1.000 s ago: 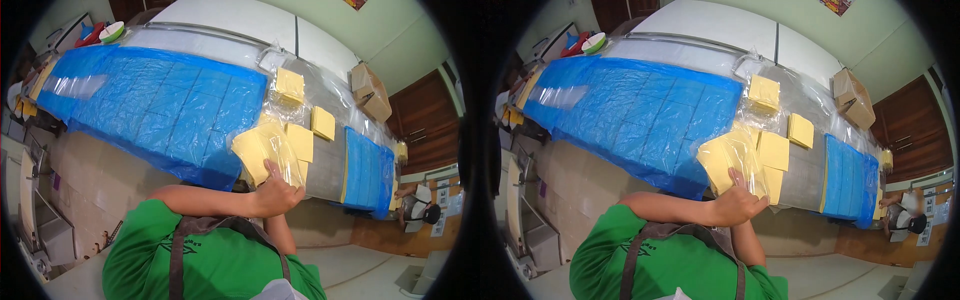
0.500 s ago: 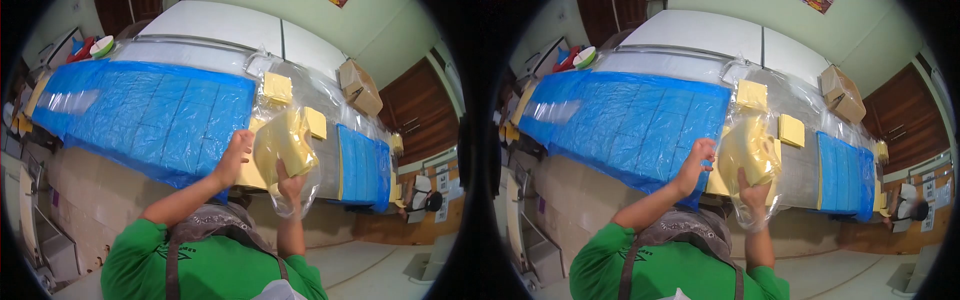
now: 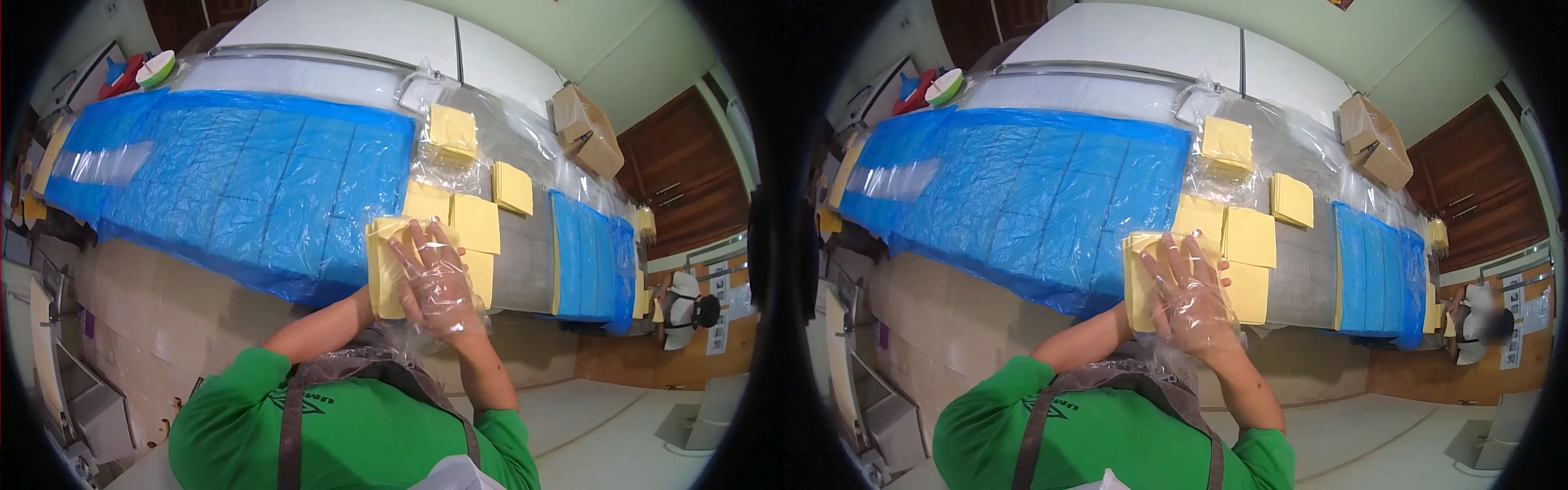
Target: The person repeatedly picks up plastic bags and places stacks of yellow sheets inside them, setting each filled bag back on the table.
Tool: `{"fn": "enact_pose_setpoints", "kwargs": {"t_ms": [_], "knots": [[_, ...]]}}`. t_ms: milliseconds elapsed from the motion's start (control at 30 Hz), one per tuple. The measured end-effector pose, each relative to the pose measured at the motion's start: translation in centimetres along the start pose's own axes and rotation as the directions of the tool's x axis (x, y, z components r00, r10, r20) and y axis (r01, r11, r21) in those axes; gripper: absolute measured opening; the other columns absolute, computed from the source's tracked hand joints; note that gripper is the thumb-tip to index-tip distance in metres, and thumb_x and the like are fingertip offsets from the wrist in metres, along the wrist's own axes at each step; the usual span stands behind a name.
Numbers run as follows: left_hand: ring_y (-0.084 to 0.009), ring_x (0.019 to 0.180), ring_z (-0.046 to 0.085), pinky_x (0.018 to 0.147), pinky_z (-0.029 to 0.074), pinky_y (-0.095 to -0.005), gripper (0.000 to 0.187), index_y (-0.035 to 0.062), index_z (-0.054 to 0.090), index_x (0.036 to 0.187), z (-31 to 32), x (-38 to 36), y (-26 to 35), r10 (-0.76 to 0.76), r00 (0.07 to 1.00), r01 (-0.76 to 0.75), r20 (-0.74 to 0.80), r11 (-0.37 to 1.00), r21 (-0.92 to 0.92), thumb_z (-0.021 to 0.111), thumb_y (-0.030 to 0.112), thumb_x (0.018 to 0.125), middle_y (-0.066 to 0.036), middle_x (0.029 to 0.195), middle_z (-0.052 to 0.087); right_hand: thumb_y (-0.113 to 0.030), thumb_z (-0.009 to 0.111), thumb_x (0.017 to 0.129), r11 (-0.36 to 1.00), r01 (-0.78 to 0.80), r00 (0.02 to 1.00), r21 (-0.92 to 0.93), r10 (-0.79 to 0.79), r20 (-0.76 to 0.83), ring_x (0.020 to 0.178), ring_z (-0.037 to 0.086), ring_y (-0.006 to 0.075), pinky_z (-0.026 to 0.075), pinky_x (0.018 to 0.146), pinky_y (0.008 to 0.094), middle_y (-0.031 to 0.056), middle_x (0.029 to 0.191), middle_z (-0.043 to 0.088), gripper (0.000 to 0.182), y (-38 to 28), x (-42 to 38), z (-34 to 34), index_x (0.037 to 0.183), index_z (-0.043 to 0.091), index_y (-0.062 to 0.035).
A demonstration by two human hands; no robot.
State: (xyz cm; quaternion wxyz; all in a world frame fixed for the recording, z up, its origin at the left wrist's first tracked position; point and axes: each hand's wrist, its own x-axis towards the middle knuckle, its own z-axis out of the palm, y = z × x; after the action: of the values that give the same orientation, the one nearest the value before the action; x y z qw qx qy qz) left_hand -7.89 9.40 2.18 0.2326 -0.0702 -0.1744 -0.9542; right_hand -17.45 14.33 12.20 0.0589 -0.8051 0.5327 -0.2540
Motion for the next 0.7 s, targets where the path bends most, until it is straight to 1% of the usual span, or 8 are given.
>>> {"fn": "enact_pose_setpoints", "kwargs": {"t_ms": [100,300,367,400,467,500,633,700], "knots": [[-0.0302,0.143,0.029,0.117,0.028,-0.0502,0.069,0.0165,0.022,0.154,0.4,-0.1,-0.3,-0.028,1.0,0.028,0.0,0.985,0.172,0.038,0.055,0.099,-0.009,0.156,0.028,-0.03,0.061,0.084,0.999,-0.026,0.999,-0.026,0.025,-0.045,0.132,0.037,0.0479,0.025,0.112,0.0574,0.0222,0.144,0.045,0.054,-0.7,1.0,1.1,0.137,0.056,-0.0189],[-0.0295,0.142,0.031,0.117,0.029,-0.0502,0.067,0.0151,0.025,0.153,0.2,0.2,-1.1,-0.028,0.999,0.032,-0.042,0.996,0.078,0.039,0.053,0.1,-0.009,0.154,0.032,-0.032,0.06,0.087,0.95,-0.085,0.996,-0.302,0.083,-0.019,0.125,0.045,0.0455,0.03,0.109,0.0542,0.0231,0.136,0.051,0.05,-1.8,1.6,0.7,0.133,0.059,-0.0115],[-0.0293,0.141,0.032,0.116,0.03,-0.0502,0.066,0.0146,0.026,0.152,0.0,0.5,-1.4,-0.043,0.998,0.044,-0.05,0.998,0.033,0.039,0.052,0.1,-0.009,0.153,0.033,-0.034,0.06,0.088,0.986,-0.138,0.937,0.092,0.16,-0.309,0.125,0.045,0.0473,0.033,0.108,0.0527,0.0284,0.133,0.051,0.055,0.6,0.4,2.9,0.133,0.057,-0.0023],[-0.0292,0.141,0.033,0.116,0.03,-0.0502,0.066,0.0144,0.027,0.152,0.0,0.7,-1.6,-0.047,0.997,0.048,-0.054,0.999,0.015,0.04,0.052,0.1,-0.009,0.153,0.033,-0.034,0.06,0.088,0.984,-0.159,0.931,0.085,0.178,-0.318,0.125,0.045,0.0473,0.033,0.108,0.0527,0.0284,0.133,0.051,0.055,1.1,-0.1,2.6,0.133,0.057,-0.0023],[-0.029,0.14,0.034,0.116,0.03,-0.0502,0.065,0.0139,0.028,0.152,0.1,1.3,-2.0,-0.066,0.996,0.064,-0.058,0.997,-0.038,0.04,0.051,0.1,-0.009,0.152,0.034,-0.037,0.06,0.089,0.952,-0.28,0.957,-0.12,0.267,-0.112,0.126,0.043,0.0497,0.035,0.107,0.0515,0.034,0.129,0.05,0.059,0.7,-0.1,0.3,0.13,0.055,0.005],[-0.0289,0.14,0.034,0.116,0.03,-0.0502,0.065,0.0137,0.028,0.151,0.1,1.7,-2.2,-0.076,0.995,0.072,-0.058,0.995,-0.074,0.04,0.051,0.1,-0.009,0.152,0.035,-0.042,0.061,0.091,0.926,-0.341,0.94,-0.165,0.332,-0.077,0.131,0.037,0.0526,0.027,0.111,0.0551,0.0345,0.136,0.044,0.063,0.8,-0.6,0.2,0.137,0.051,-0.0012],[-0.0285,0.139,0.036,0.116,0.031,-0.0502,0.063,0.0127,0.031,0.15,0.7,3.9,-3.2,-0.106,0.993,0.092,-0.056,0.974,-0.208,0.041,0.049,0.1,-0.009,0.15,0.037,-0.042,0.061,0.091,0.84,-0.49,0.869,-0.234,0.492,-0.056,0.132,0.033,0.0551,0.026,0.111,0.0571,0.036,0.142,0.037,0.063,0.8,-0.6,-1.8,0.138,0.05,-0.0015],[-0.0282,0.138,0.037,0.115,0.032,-0.0501,0.062,0.0122,0.032,0.15,0.7,5.2,-4.1,-0.124,0.991,0.103,-0.059,0.955,-0.279,0.041,0.049,0.1,-0.009,0.149,0.038,-0.039,0.063,0.09,0.779,-0.622,0.781,-0.076,0.612,-0.123,0.134,0.028,0.0571,0.025,0.111,0.0594,0.0362,0.145,0.032,0.06,2.3,-1.7,-1.4,0.14,0.05,-0.008]]}}
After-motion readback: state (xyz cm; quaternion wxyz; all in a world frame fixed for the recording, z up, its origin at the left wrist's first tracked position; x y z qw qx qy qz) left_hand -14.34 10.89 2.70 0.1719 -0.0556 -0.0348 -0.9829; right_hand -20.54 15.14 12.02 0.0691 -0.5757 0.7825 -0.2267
